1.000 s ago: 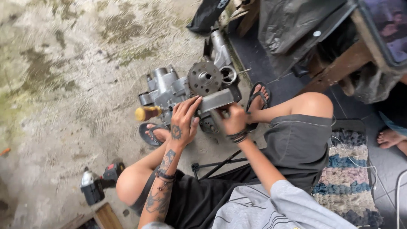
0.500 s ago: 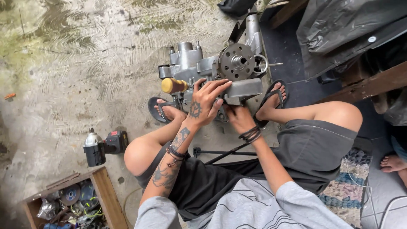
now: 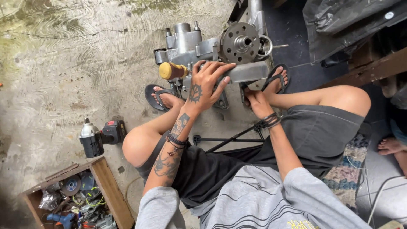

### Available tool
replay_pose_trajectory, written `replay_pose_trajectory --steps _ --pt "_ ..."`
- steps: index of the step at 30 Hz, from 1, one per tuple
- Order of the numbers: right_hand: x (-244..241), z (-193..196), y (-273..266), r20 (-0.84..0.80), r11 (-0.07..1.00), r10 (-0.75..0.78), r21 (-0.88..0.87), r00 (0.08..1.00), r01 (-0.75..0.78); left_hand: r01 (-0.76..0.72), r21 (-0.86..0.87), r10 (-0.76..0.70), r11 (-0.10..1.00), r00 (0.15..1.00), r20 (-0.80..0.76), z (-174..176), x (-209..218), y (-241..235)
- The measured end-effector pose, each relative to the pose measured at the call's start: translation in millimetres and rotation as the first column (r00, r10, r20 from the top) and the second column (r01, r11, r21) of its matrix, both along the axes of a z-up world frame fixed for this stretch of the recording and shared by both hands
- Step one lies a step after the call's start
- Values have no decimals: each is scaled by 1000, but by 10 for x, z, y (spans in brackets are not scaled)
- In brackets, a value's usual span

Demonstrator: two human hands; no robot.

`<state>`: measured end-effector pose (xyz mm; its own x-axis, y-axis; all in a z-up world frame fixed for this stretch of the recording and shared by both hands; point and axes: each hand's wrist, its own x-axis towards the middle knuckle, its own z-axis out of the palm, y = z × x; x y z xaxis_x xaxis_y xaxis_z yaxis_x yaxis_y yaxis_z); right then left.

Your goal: Assembling and securing a metal bracket onto a motorcycle engine casing using hand tools.

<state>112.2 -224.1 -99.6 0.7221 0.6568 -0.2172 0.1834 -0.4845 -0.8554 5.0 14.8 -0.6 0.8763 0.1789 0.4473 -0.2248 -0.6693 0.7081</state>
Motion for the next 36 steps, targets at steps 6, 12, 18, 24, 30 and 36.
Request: replay_pose_trajectory --steps 6,12,18,24,30,36 --pt "351 -471 -406 -152 998 -53 12 987 56 -37 147 35 988 999 14 13 21 -27" --pt "484 -584 -628 38 990 -142 1 989 142 -99 225 88 969 995 55 -33 151 -42" --pt "46 217 -229 189 985 -128 142 974 102 -120 179 106 977 991 87 -33 131 -96" --pt "-22 43 -289 298 972 -208 172 932 162 -77 179 64 981 995 76 47 47 -76" --pt "-179 140 -327 295 962 -247 188 923 197 -86 199 72 976 994 78 28 37 -67" --pt "-393 349 -107 394 977 -207 136 895 166 -86 216 68 973 994 87 59 -10 -69"
